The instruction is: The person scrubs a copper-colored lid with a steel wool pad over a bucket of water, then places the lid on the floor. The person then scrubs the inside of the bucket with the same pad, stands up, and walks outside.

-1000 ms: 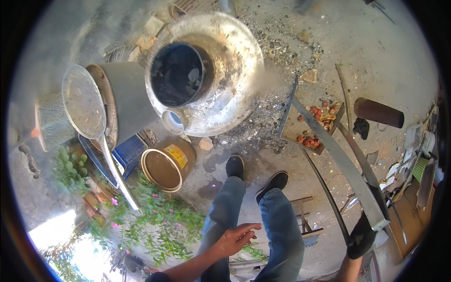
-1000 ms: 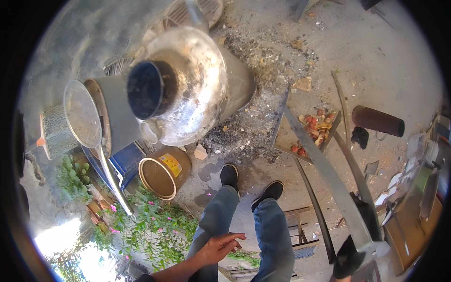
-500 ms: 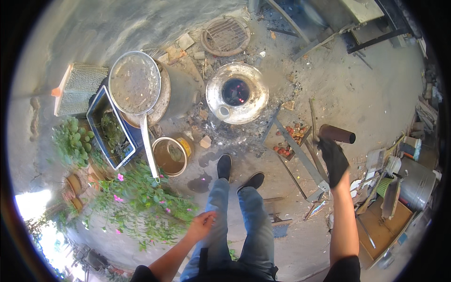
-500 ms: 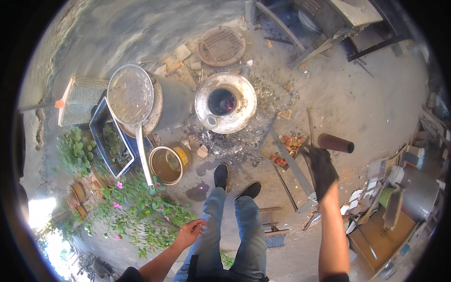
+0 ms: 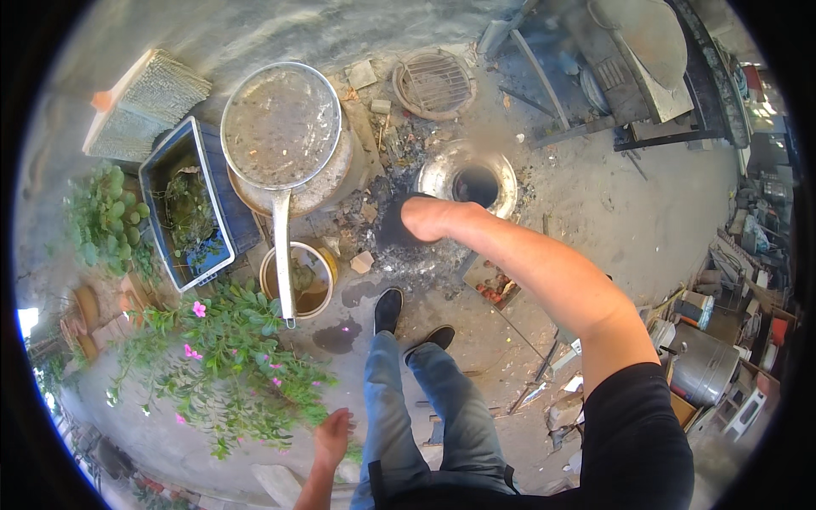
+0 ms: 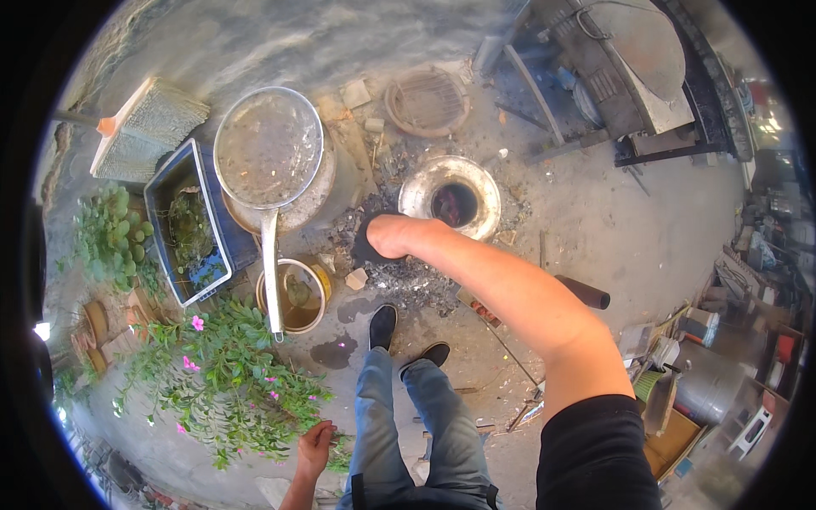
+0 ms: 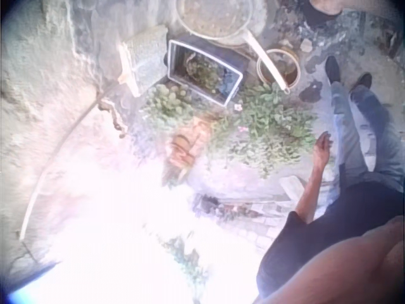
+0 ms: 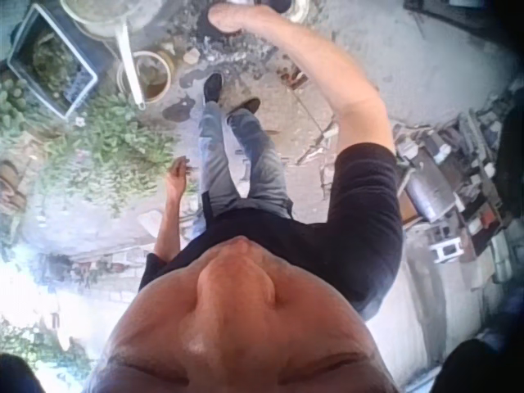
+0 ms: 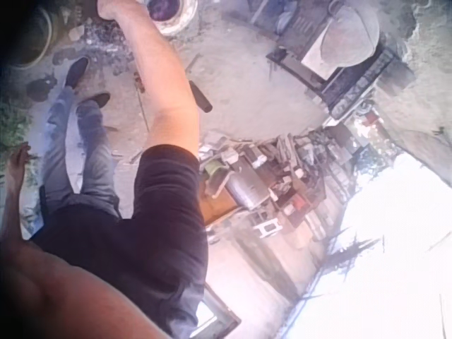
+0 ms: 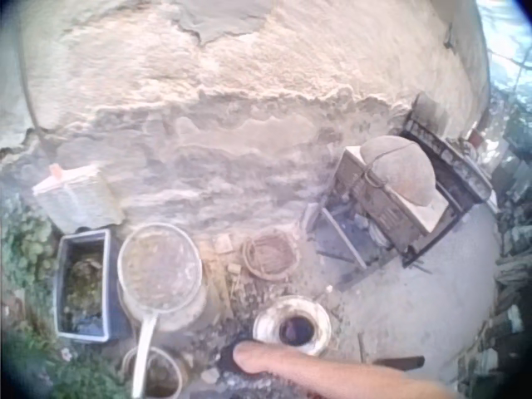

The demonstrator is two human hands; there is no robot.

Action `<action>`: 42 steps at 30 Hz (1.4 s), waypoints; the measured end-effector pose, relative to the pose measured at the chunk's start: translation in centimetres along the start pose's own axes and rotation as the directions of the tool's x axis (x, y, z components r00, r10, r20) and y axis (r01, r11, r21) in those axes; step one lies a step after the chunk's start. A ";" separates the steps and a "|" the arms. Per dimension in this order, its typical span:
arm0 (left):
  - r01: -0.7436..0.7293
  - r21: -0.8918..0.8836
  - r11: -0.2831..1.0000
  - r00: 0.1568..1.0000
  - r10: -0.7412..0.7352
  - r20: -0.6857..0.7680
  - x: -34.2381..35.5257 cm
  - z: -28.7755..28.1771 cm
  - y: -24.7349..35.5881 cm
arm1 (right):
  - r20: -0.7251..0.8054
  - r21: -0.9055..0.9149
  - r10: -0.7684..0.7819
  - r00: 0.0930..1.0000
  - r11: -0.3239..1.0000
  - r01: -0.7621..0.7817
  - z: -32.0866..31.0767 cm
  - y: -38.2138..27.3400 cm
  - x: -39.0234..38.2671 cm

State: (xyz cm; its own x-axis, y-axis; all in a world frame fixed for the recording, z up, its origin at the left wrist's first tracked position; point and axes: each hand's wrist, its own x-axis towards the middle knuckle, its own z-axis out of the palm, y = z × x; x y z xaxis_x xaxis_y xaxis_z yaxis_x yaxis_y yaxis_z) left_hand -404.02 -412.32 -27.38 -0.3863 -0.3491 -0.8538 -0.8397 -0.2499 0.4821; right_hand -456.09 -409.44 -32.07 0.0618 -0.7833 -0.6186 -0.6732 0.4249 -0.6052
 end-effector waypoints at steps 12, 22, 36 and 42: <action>0.037 0.074 0.997 0.995 -0.030 -0.097 -0.7 -4.3 -4.2 | -0.284 0.422 0.527 0.801 0.819 -0.389 -5.2 14.5 -6.1; 0.015 0.156 0.988 0.999 -0.008 -0.043 0.9 -4.3 -6.9 | -0.611 0.233 0.325 0.722 0.945 -0.228 5.9 29.7 -13.2; -0.012 0.234 0.972 1.000 0.011 0.007 1.8 -3.9 -4.1 | -0.600 -0.371 0.369 0.710 0.658 -0.656 17.2 7.4 -11.2; -0.004 0.219 0.976 0.998 -0.010 0.066 0.2 -5.6 -2.6 | -0.689 0.057 0.138 0.711 0.989 -0.136 17.9 -0.4 -11.5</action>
State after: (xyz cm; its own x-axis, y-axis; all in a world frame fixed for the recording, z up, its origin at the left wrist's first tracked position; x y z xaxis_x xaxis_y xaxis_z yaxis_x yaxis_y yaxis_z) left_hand -399.77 -416.81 -27.67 -0.4019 -0.2865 -0.8697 -0.9013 -0.0441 0.4310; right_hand -443.34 -392.41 -33.70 -0.5568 -0.8114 -0.1778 -0.6320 0.5527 -0.5432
